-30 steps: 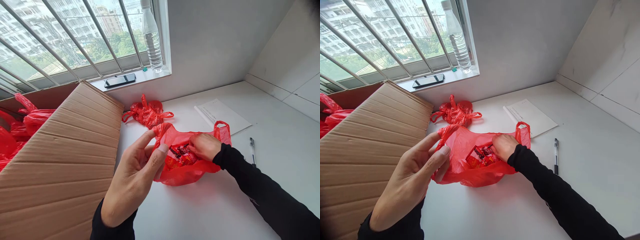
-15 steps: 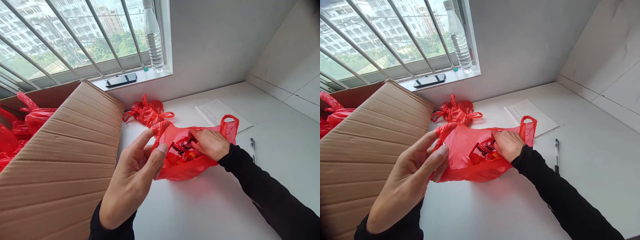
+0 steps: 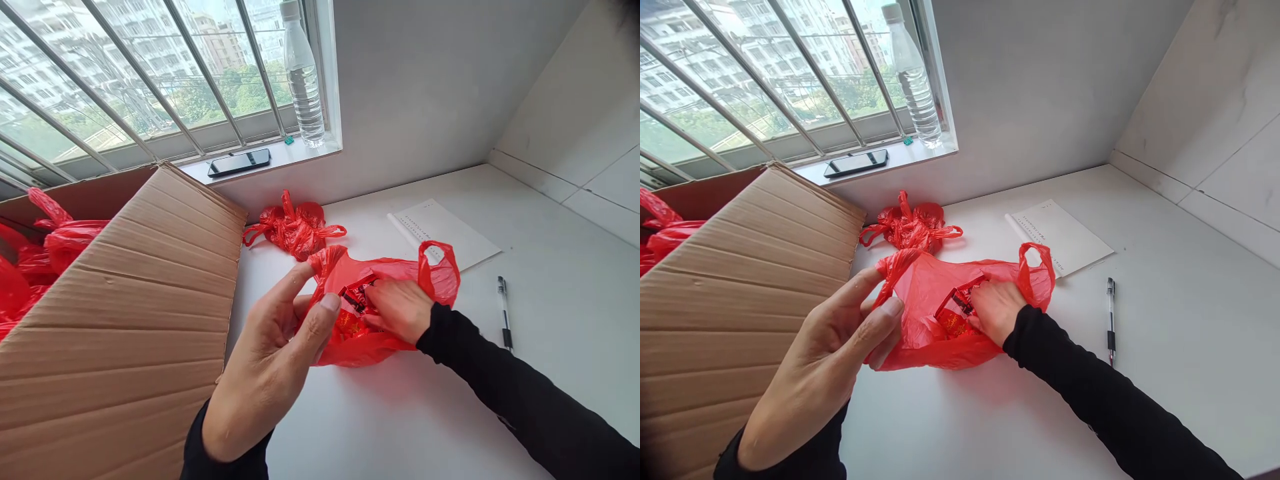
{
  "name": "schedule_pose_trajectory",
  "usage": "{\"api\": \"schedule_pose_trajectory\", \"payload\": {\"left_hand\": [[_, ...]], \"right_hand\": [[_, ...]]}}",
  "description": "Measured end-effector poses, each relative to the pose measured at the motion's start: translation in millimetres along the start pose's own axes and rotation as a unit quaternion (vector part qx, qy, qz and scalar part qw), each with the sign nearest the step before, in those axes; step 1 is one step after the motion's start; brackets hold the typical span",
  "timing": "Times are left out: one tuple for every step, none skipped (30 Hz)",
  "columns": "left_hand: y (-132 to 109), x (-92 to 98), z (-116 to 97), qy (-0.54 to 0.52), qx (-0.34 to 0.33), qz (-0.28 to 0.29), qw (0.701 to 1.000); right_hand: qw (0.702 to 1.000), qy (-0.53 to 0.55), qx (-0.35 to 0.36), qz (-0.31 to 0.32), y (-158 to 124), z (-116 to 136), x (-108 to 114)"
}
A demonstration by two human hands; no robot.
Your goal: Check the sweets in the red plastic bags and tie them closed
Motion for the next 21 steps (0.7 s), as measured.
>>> {"api": "schedule_pose_trajectory", "payload": {"left_hand": [[0, 0.4, 0, 0.0, 0.0, 0.003, 1.0], [0, 0.8, 0, 0.0, -0.002, 0.007, 1.0], [-1, 1.4, 0, -0.001, -0.002, 0.005, 1.0], [-1, 1.9, 0, -0.002, -0.003, 0.001, 1.0], [-1, 2.4, 0, -0.003, -0.004, -0.003, 1.0], [-1, 2.7, -1, -0.004, -0.006, -0.006, 1.0], [-1, 2.8, -1, -0.005, -0.009, -0.009, 1.0], [-1, 2.7, -2, -0.005, -0.011, -0.01, 1.0], [-1, 2.5, -2, -0.005, -0.013, -0.01, 1.0], [-1, 2.2, -3, -0.005, -0.014, -0.008, 1.0], [0, 1.9, -3, -0.005, -0.014, -0.009, 1.0], [0, 1.6, -3, -0.005, -0.014, -0.008, 1.0], [0, 1.3, -3, -0.004, -0.014, -0.007, 1.0], [0, 1.1, -3, -0.002, -0.013, -0.007, 1.0], [0, 1.0, -3, 0.002, -0.013, -0.007, 1.0], [0, 1.1, -2, 0.008, -0.012, -0.008, 1.0], [0, 1.5, -2, 0.015, -0.012, -0.011, 1.0], [0, 2.3, -1, 0.021, -0.01, -0.017, 1.0], [0, 3.1, -1, 0.027, -0.008, -0.023, 0.999], [0, 4.0, 0, 0.03, -0.008, -0.028, 0.999], [0, 4.7, 0, 0.03, -0.01, -0.029, 0.999]], "right_hand": [[1.0, 0.005, 0.007, 0.007, 2, 2, -2], [1.0, 0.008, 0.013, 0.01, 2, 3, -2], [1.0, 0.013, 0.019, 0.007, 3, 3, -2], [1.0, 0.019, 0.025, -0.001, 2, 3, -1], [0.999, 0.03, 0.03, -0.015, 0, 2, 2], [0.998, 0.045, 0.035, -0.032, -2, 0, 5], [0.996, 0.067, 0.037, -0.049, -5, -3, 8], [0.993, 0.092, 0.037, -0.064, -9, -5, 12], [0.99, 0.116, 0.034, -0.075, -12, -8, 15], [0.987, 0.135, 0.032, -0.082, -15, -10, 18], [0.984, 0.15, 0.032, -0.09, -17, -12, 20], [0.982, 0.158, 0.034, -0.098, -18, -12, 22], [0.98, 0.164, 0.041, -0.106, -18, -12, 22], [0.978, 0.171, 0.054, -0.112, -17, -11, 22], [0.974, 0.182, 0.074, -0.113, -16, -10, 21], [0.969, 0.197, 0.099, -0.111, -13, -8, 20], [0.964, 0.21, 0.123, -0.112, -10, -6, 18], [0.959, 0.217, 0.141, -0.115, -8, -4, 17], [0.957, 0.218, 0.149, -0.123, -6, -4, 17], [0.957, 0.214, 0.147, -0.133, -5, -5, 17], [0.959, 0.205, 0.136, -0.139, -5, -7, 17]]}}
Point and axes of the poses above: each hand's wrist, its own y-axis towards the middle knuckle, its own x-axis out of the back of the hand, z = x × y, the point moved 2 cm from there along y, towards the middle knuckle, and after that the axes turned 10 degrees about z, right-handed, at the moved point
